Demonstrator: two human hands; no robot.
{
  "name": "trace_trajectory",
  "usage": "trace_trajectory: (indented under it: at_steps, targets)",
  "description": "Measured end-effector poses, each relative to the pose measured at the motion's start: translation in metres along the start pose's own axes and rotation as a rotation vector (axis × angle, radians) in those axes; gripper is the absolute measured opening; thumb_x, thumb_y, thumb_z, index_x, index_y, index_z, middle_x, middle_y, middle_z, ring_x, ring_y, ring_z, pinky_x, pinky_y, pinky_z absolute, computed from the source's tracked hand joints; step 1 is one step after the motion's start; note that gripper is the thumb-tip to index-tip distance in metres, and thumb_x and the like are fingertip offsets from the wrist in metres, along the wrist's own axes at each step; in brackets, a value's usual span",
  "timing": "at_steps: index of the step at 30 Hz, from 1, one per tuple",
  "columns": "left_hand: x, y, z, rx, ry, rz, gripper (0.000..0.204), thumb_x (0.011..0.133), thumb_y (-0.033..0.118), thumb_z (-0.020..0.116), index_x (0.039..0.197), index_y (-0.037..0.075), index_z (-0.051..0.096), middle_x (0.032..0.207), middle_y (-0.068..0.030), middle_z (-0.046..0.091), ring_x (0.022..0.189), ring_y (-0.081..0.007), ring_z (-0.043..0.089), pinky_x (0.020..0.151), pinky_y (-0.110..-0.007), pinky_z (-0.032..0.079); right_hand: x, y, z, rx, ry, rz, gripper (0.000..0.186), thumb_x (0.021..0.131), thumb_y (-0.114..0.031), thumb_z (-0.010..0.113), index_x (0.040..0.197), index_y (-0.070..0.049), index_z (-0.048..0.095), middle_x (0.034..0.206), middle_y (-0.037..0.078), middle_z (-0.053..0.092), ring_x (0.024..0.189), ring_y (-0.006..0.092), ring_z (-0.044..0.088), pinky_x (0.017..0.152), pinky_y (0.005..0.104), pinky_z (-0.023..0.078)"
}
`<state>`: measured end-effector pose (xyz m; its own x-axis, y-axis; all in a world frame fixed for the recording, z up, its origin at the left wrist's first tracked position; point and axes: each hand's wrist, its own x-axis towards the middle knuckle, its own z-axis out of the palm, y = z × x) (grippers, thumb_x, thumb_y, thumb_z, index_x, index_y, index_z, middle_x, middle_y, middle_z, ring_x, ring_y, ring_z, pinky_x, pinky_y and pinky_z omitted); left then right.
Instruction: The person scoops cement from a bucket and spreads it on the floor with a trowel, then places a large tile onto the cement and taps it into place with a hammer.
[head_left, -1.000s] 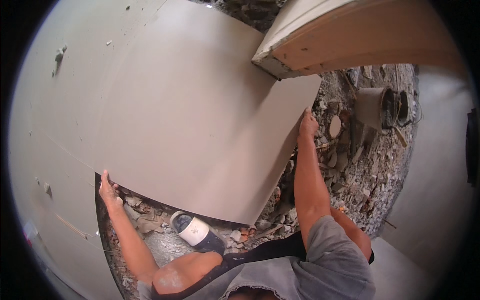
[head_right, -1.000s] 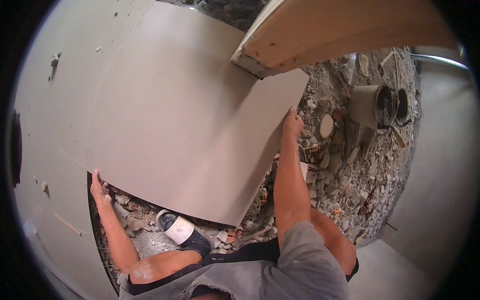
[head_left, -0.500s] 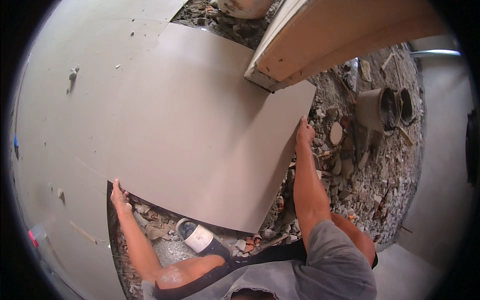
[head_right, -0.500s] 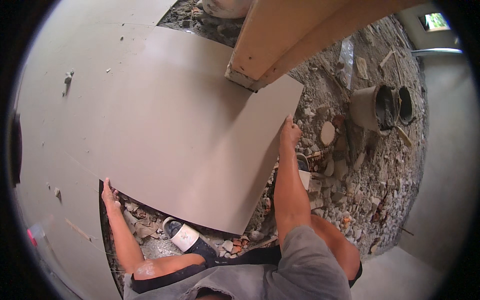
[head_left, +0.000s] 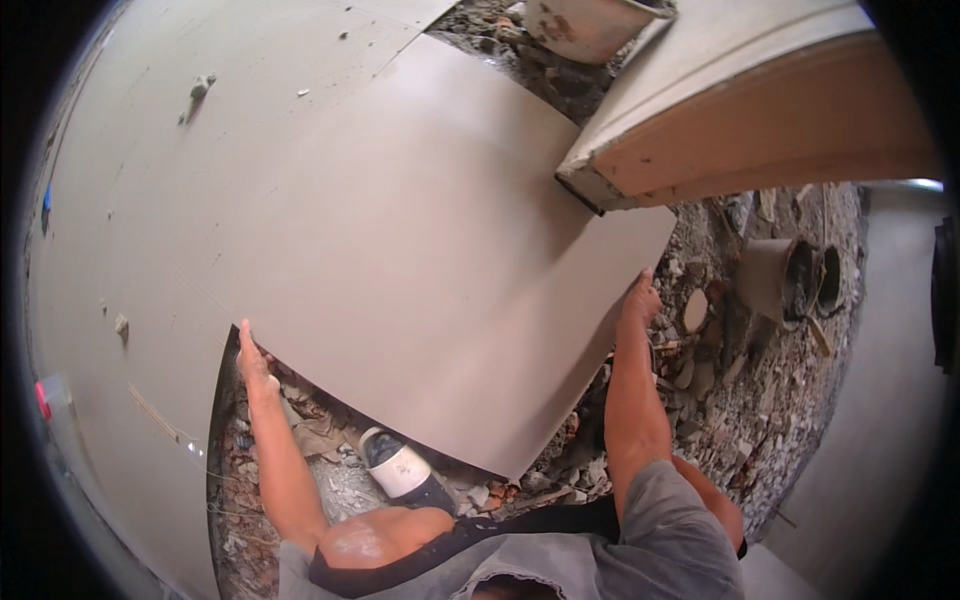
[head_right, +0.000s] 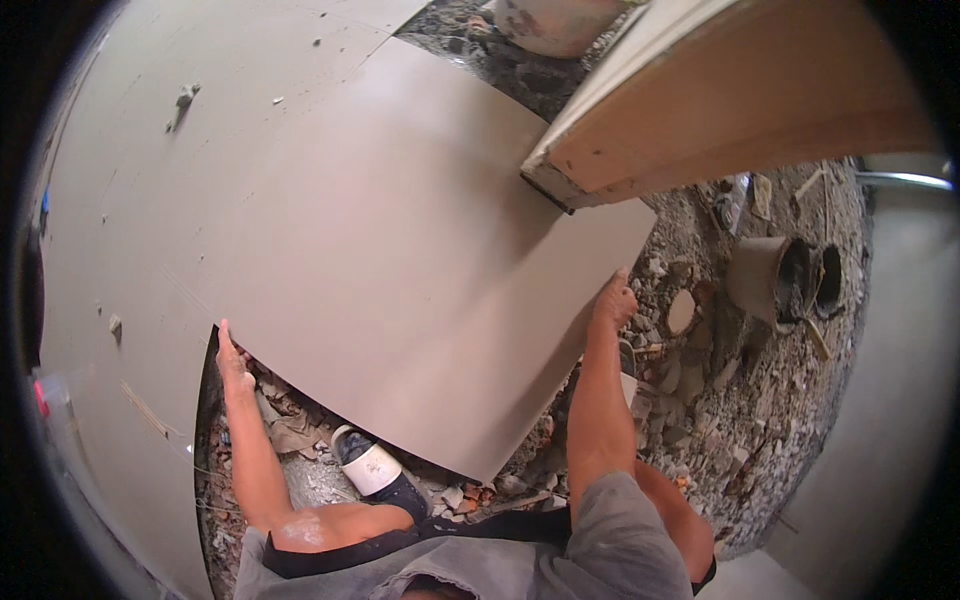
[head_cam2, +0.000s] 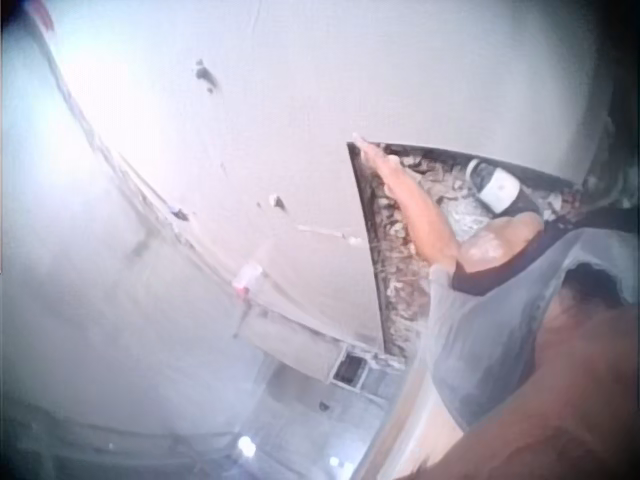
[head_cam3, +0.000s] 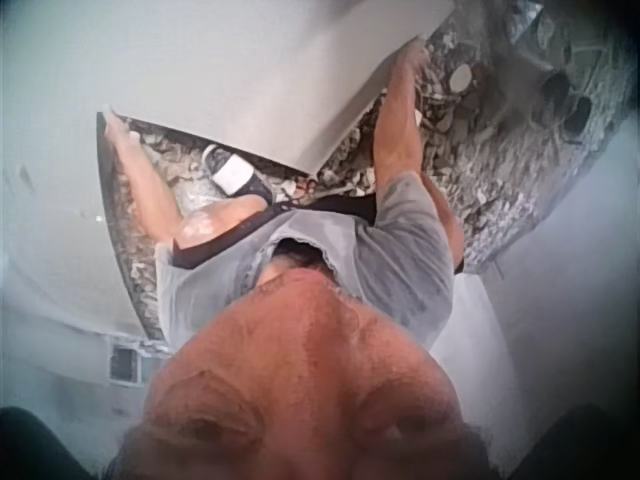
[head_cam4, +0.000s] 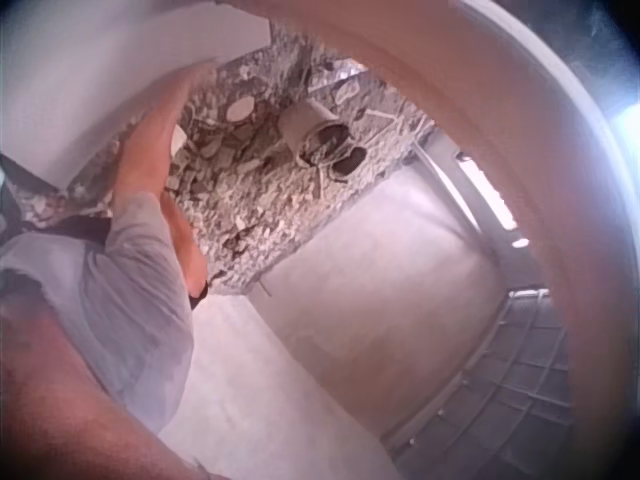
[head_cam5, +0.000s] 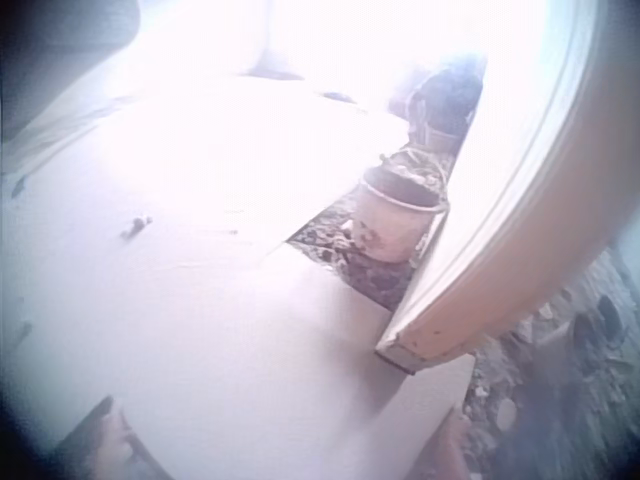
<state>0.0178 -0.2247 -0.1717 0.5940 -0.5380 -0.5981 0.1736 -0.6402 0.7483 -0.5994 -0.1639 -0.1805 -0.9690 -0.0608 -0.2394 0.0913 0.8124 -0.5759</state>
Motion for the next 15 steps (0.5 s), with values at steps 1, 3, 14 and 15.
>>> trace_trajectory:
  at_steps: [1,3,14,15]
  targets:
    - [-0.001,-0.001,-0.001,-0.042,-0.009,0.018,0.052,0.079,0.056,0.063,0.097,0.007,0.064,0.08,-0.0004,0.063,0.066,-0.0128,0.057,0.059,-0.026,0.044,-0.001,-0.001,0.0,-0.009,0.003,-0.003,0.063,0.086,-0.057,0.052,0.088,0.004,0.066,0.087,0.016,0.067,0.082,0.0314,0.062,0.075,0.0429,0.046]
    - [-0.005,-0.002,-0.005,-0.075,-0.011,-0.01,0.049,0.084,0.047,0.061,0.104,0.003,0.062,0.094,-0.0045,0.065,0.081,-0.0154,0.061,0.07,-0.029,0.047,-0.002,0.0,-0.001,0.017,-0.053,-0.007,0.065,0.087,-0.058,0.049,0.093,0.004,0.067,0.092,0.016,0.068,0.086,0.032,0.063,0.079,0.0419,0.047]
    - [-0.025,-0.006,-0.023,-0.293,0.045,0.029,0.06,0.089,0.046,0.057,0.121,-0.005,0.054,0.116,-0.0125,0.059,0.103,-0.0239,0.059,0.087,-0.036,0.048,-0.005,0.039,-0.014,0.134,-0.039,0.081,0.068,0.087,-0.055,0.047,0.111,0.007,0.061,0.11,0.017,0.064,0.097,0.0308,0.06,0.087,0.0444,0.042]
    - [-0.025,-0.008,-0.027,-0.286,0.04,0.058,0.061,0.089,0.047,0.056,0.121,-0.005,0.054,0.117,-0.0128,0.059,0.101,-0.0241,0.06,0.085,-0.035,0.05,-0.012,0.043,-0.018,0.191,-0.052,0.079,0.069,0.086,-0.056,0.047,0.111,0.006,0.061,0.111,0.017,0.063,0.097,0.0309,0.059,0.087,0.045,0.042]
